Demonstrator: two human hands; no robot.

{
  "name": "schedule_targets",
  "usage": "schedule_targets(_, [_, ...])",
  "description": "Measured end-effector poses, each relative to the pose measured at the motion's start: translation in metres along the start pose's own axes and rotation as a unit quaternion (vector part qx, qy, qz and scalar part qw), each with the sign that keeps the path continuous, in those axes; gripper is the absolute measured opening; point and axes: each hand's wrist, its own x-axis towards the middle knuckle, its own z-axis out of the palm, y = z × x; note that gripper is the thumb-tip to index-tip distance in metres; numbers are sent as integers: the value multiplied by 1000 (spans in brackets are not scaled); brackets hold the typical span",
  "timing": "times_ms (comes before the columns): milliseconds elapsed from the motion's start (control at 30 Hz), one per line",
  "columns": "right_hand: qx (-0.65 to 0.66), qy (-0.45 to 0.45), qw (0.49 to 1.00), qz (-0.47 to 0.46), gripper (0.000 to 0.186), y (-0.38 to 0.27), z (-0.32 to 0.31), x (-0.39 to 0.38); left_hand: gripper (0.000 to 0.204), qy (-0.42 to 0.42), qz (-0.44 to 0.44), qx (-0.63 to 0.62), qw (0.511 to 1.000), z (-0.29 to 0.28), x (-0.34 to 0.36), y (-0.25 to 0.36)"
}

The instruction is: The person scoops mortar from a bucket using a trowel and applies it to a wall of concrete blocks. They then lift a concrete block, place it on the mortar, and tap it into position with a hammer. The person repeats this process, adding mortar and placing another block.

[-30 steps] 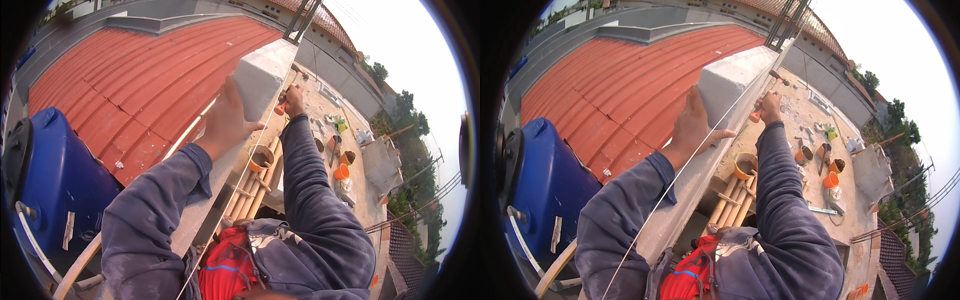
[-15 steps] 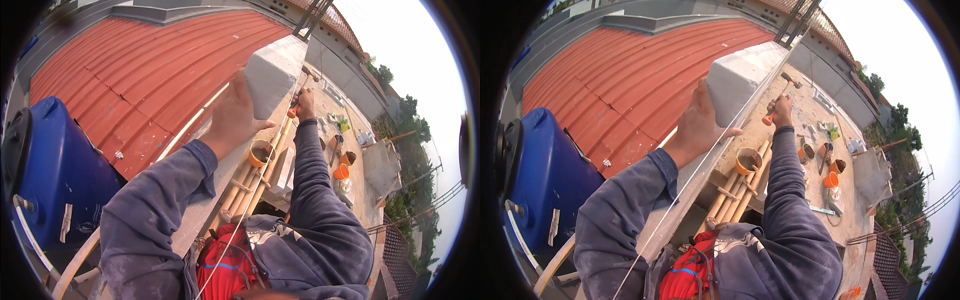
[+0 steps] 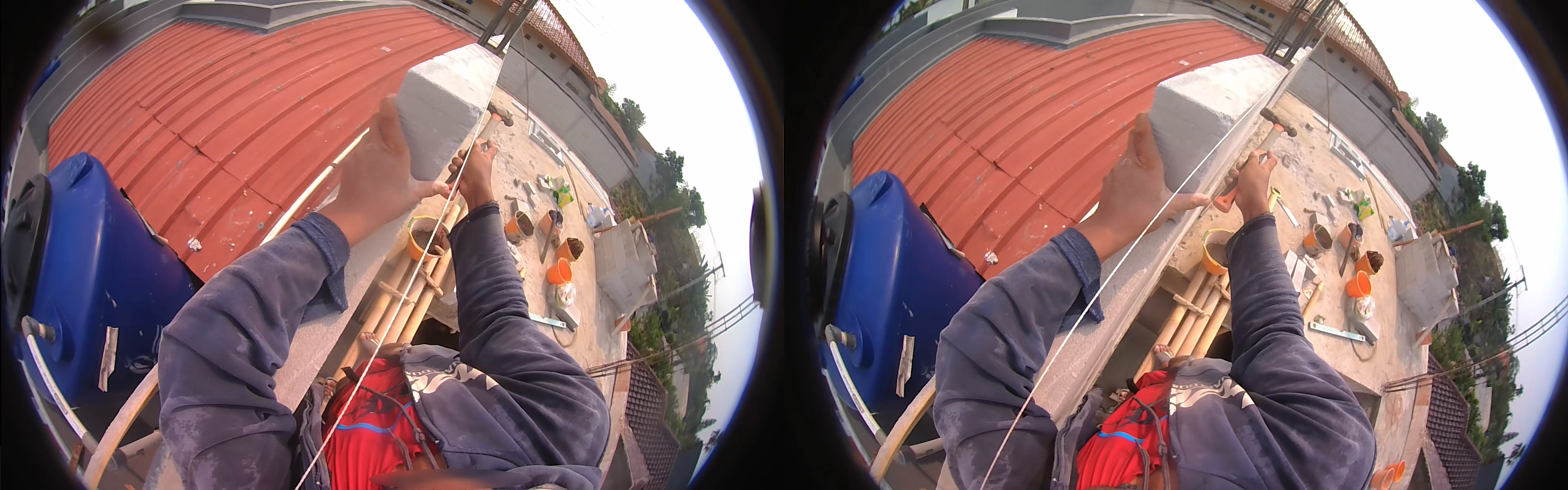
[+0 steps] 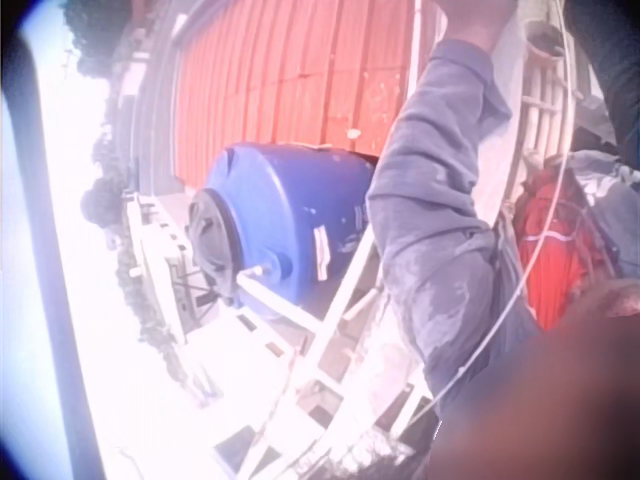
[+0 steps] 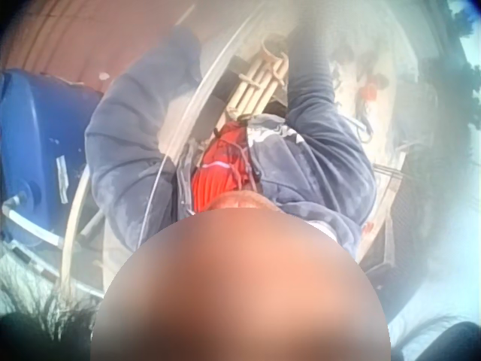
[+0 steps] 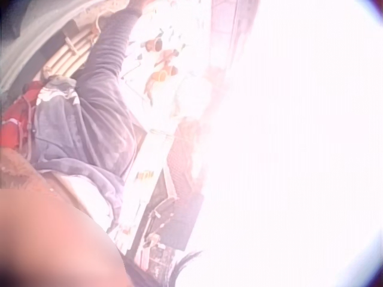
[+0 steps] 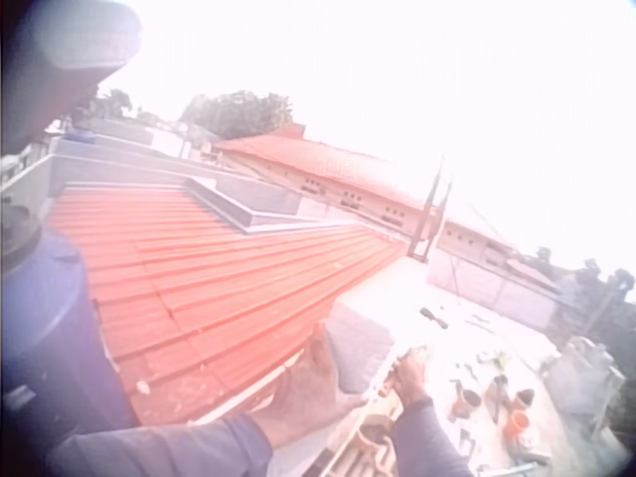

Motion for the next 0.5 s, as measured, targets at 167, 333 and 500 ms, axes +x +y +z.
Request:
schedule_targets(167, [42,20,999,-17,54,-13,-13,-16,148,-52,-33,-8,998,-3,3,0])
schedule_targets(333, [26,6,1000,-9,52,-2,-4,-39,146,-28,-16,-1,999,-1,3,-2])
schedule_targets(500, [68,64,994,-59,53,10,16,-72,147,-23,-17,-10,1000,3,0,-2])
